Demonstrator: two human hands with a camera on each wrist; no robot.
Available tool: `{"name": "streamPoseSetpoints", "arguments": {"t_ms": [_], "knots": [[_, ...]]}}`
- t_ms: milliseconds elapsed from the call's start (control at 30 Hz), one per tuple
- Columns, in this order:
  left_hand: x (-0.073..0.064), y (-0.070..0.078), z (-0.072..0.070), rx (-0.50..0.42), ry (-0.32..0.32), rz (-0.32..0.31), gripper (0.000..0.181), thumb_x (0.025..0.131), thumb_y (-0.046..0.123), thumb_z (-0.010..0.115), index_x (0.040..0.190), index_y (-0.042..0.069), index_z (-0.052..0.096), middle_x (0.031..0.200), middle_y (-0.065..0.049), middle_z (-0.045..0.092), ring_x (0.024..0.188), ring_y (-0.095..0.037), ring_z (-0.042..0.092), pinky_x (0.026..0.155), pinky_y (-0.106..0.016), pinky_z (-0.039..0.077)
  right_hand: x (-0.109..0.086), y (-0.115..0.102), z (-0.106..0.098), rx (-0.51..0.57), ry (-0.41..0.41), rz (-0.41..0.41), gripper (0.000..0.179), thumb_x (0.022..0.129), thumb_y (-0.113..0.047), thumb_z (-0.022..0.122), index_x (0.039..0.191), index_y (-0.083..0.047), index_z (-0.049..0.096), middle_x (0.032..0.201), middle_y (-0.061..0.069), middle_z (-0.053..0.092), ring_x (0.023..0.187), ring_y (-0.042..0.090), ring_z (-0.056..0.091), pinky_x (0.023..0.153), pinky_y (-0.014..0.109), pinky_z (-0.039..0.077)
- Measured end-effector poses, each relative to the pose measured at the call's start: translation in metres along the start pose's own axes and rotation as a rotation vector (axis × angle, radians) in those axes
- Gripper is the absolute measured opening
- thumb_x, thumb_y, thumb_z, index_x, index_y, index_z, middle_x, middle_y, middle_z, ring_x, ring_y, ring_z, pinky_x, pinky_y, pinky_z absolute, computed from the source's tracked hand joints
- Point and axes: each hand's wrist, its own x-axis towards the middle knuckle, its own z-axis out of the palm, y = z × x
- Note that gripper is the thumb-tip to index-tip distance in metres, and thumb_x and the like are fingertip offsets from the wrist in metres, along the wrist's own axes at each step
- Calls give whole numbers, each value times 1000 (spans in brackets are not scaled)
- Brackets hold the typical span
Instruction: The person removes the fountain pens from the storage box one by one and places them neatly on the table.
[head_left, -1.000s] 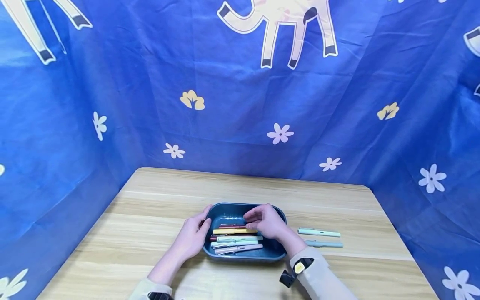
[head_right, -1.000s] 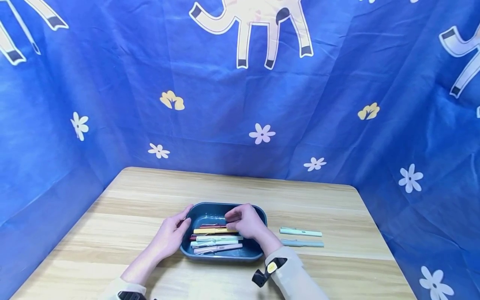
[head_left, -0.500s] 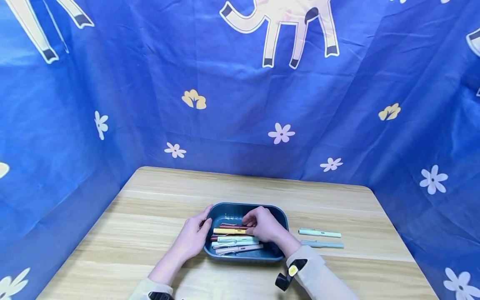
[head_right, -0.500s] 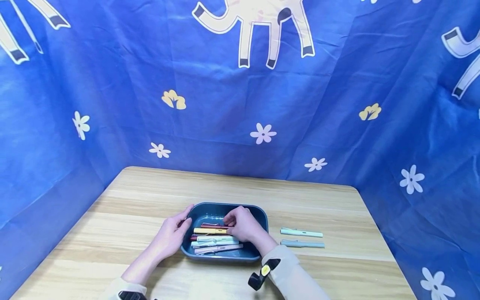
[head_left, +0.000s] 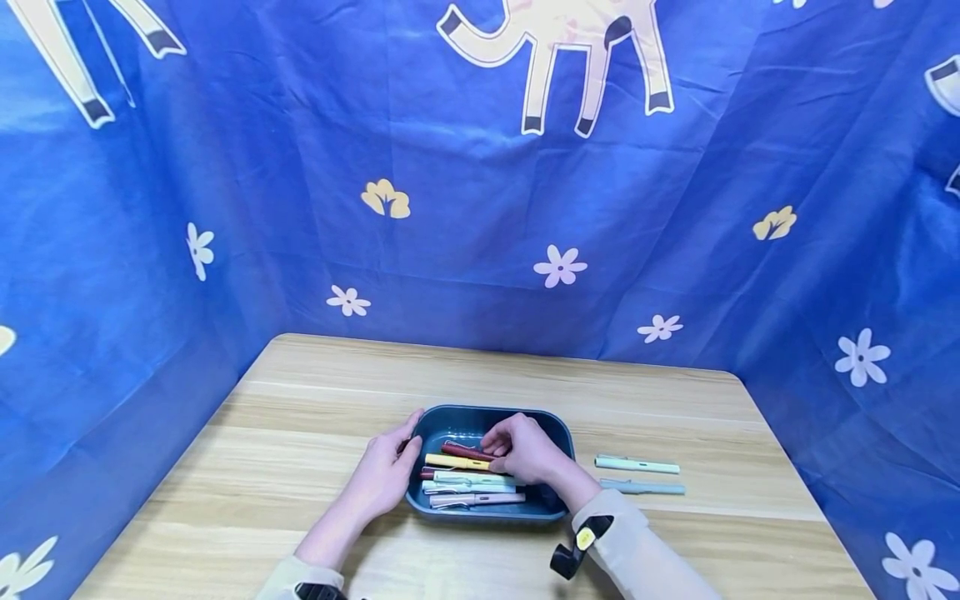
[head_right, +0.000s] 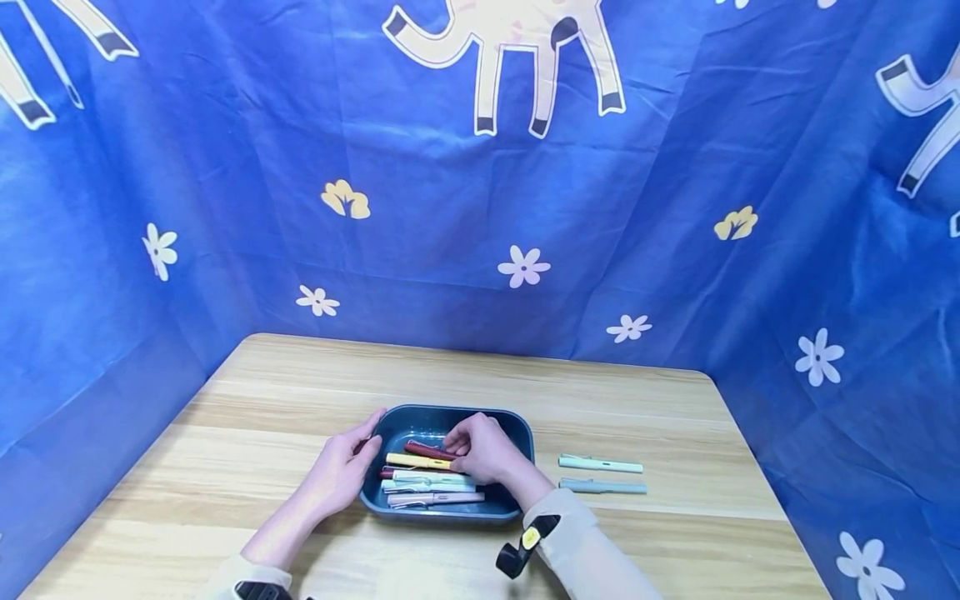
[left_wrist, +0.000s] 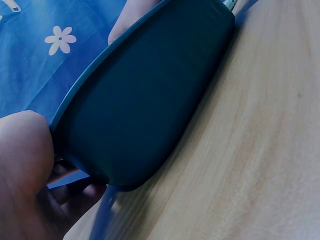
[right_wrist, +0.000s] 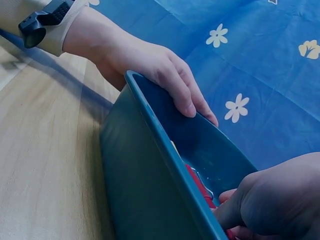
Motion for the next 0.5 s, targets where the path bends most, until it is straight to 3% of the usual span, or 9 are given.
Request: {"name": "streamPoseSetpoints", "arguments": {"t_ms": [500], "knots": [[1, -2, -1, -13, -2, 4, 49, 111, 12, 52, 158, 0, 45, 158, -20, 47, 144, -36, 47, 121, -52, 35, -5, -2, -8, -13, 85, -45, 7, 93, -8, 80, 98, -12, 82, 88, -8, 73, 78, 10, 66, 69, 28, 57]]}}
